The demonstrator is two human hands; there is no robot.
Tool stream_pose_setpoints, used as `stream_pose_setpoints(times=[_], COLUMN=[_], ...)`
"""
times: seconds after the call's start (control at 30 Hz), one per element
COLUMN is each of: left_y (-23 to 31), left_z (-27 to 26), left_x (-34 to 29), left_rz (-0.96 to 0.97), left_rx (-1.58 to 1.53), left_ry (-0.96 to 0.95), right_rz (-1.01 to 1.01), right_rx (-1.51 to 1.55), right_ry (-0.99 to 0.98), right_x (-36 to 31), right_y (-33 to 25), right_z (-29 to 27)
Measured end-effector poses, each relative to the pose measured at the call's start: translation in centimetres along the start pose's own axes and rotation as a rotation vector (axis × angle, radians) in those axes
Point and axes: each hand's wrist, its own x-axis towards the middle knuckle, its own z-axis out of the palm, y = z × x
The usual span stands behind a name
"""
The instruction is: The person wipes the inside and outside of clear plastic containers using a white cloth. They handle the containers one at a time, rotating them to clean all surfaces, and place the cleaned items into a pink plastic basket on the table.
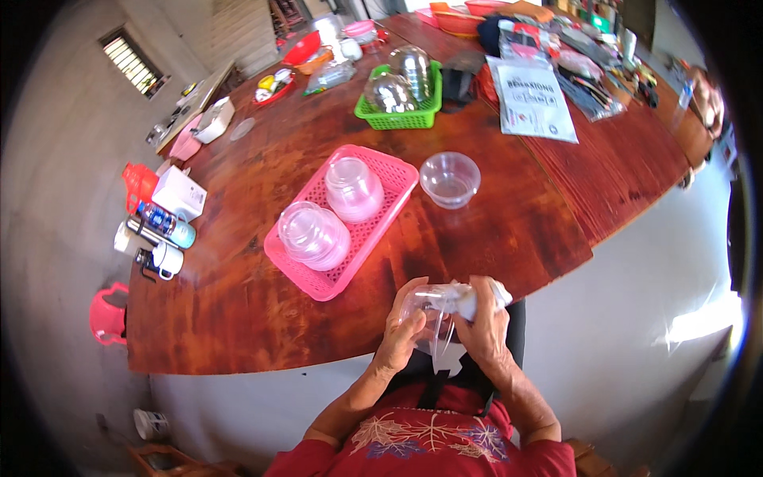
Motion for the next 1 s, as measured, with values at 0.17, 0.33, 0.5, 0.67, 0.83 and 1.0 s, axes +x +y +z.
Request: stream_pose_setpoints(times=[0.17,0.33,0.5,0.67,0.83,1.0], left_y=[0.0,-1.0,-0.6,-0.3,-0.4,1.6], left_z=[0.4,0.7,-0.9,-1.4,-0.4,0.5], left_x=[0.3,-0.1,0.3,0.5,0.6,0.8], left_rz=[0.006,0.009,0.077,0.132,0.208,0.112], left_rx=[-0.100,0.104,0.238,0.116,0.037,-0.191], left_ry=[-0.028,-0.001,0.017,0.034,-0.066,-0.109], right_rz=[-0.155,-0.167,-0.048,0.539,0.444,-0.007], right_rx=[-0.080,-0.129,0.428,1.181,1.215,0.657], right_ry=[-0.164,-0.374,-0.804,-0.540,-0.205,-0.434], right_x=[1.0,0.5,1.1,0.5,0.6,0.0], right_y=[-1.2,-1.2,-0.4,-1.6,-2.8,-4.1], right_z=[-0.4,0.7,-0.7,-2.4,-0.5,-3.2])
